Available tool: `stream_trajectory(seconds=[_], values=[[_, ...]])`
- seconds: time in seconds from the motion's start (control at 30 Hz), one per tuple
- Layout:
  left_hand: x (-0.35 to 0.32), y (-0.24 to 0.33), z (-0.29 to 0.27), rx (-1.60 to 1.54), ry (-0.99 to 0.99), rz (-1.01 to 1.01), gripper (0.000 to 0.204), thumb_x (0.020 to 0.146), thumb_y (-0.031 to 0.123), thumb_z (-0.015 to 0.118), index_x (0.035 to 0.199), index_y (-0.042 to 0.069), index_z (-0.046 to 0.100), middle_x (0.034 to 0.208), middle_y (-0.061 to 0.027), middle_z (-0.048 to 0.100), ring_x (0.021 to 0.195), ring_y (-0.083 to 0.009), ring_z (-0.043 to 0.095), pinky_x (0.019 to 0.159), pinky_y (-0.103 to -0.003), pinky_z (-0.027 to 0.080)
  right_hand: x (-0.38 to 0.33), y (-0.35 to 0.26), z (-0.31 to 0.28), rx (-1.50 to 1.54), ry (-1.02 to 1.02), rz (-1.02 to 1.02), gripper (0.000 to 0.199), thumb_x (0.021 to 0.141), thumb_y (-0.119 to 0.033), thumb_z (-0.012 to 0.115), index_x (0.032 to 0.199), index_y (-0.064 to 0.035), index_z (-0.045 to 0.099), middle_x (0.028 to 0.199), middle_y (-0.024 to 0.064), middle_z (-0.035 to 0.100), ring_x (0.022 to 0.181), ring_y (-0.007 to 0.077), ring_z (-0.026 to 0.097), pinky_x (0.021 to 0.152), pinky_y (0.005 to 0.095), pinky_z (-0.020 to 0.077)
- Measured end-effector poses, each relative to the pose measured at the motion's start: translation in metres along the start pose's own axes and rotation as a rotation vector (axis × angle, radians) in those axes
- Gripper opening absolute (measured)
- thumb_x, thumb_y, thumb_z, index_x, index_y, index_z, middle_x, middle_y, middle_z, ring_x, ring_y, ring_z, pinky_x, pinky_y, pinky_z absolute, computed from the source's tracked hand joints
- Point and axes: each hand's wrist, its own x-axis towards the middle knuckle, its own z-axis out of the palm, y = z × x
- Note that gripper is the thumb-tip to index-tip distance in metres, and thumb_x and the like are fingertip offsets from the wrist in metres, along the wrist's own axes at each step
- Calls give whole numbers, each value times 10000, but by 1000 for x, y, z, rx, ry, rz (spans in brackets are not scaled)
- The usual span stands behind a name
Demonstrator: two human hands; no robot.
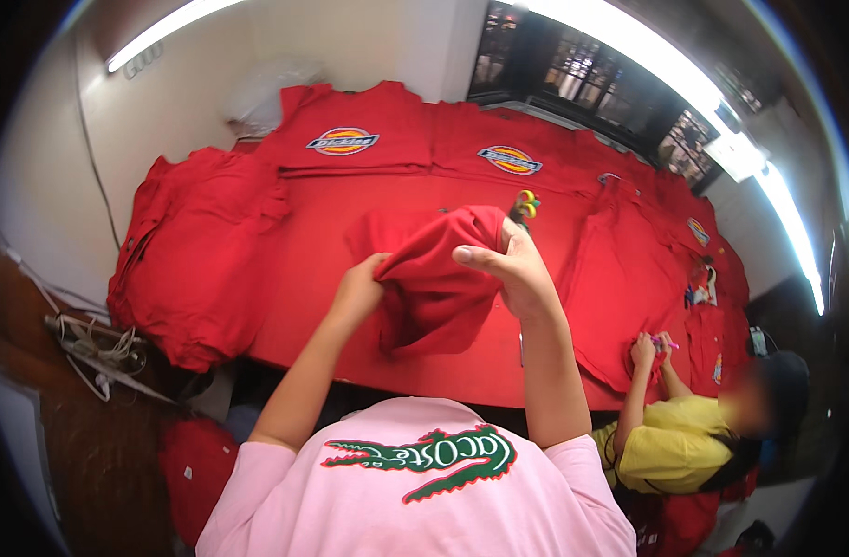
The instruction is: The person trims loose threads from red shirts using small snips and stacks them in a pile on a table.
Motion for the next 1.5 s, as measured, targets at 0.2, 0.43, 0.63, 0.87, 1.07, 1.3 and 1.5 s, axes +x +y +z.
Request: stream_trajectory(seconds=[0.2,0.43,0.63,0.87,1.07,1.3,1.5], values=[[-9,112,-32,-1260,-443,-310,358,1020,177,548,1279,-43,662,1272,-167,719,1137,-275,711,998,-433,592,-7,103,-7,-1279,337,58,781,662,-294,950,1210,42,507,1245,232,507,1193,439,584,969,491,555],[-46,156,-65,-990,-268,-22,473,881,141,711,1300,-50,602,1138,-136,734,985,-254,738,935,-409,605,-33,218,-84,-82,50,687,612,995,-418,651,1507,-105,532,1464,157,624,1223,332,676,1029,479,552],[-56,-24,-26,-274,-451,-410,600,760,25,825,1335,13,654,1233,-67,735,1092,-216,717,1007,-362,540,-13,70,1,1002,-324,338,532,1099,-431,509,1387,8,594,1372,159,679,1228,270,683,1108,449,522],[-119,-40,18,-241,-566,-469,455,807,20,761,1257,23,692,1193,-100,734,1136,-229,700,1095,-441,446,-10,27,51,1423,-910,226,703,1030,-634,537,1228,24,689,1261,172,727,1162,269,707,1061,419,544],[-94,92,-68,77,-726,11,343,848,16,706,1189,32,725,1158,-129,732,1173,-240,686,1171,-509,365,-18,39,-94,218,-230,450,390,980,-249,722,1268,14,703,1183,97,756,1063,179,726,952,330,578],[-78,208,-170,878,-629,334,250,895,11,642,1111,42,764,1118,-162,731,1216,-253,669,1260,-588,271,-42,-52,-126,-354,-193,53,341,820,-27,814,1156,-33,753,1077,7,756,982,154,731,871,356,611],[-80,212,-260,1512,-152,223,167,777,42,709,931,56,772,1059,-174,748,1329,-325,587,1296,-634,16,-52,-120,-117,-1955,-63,-62,296,730,-324,878,819,-68,761,795,160,708,808,390,679,760,481,532]])
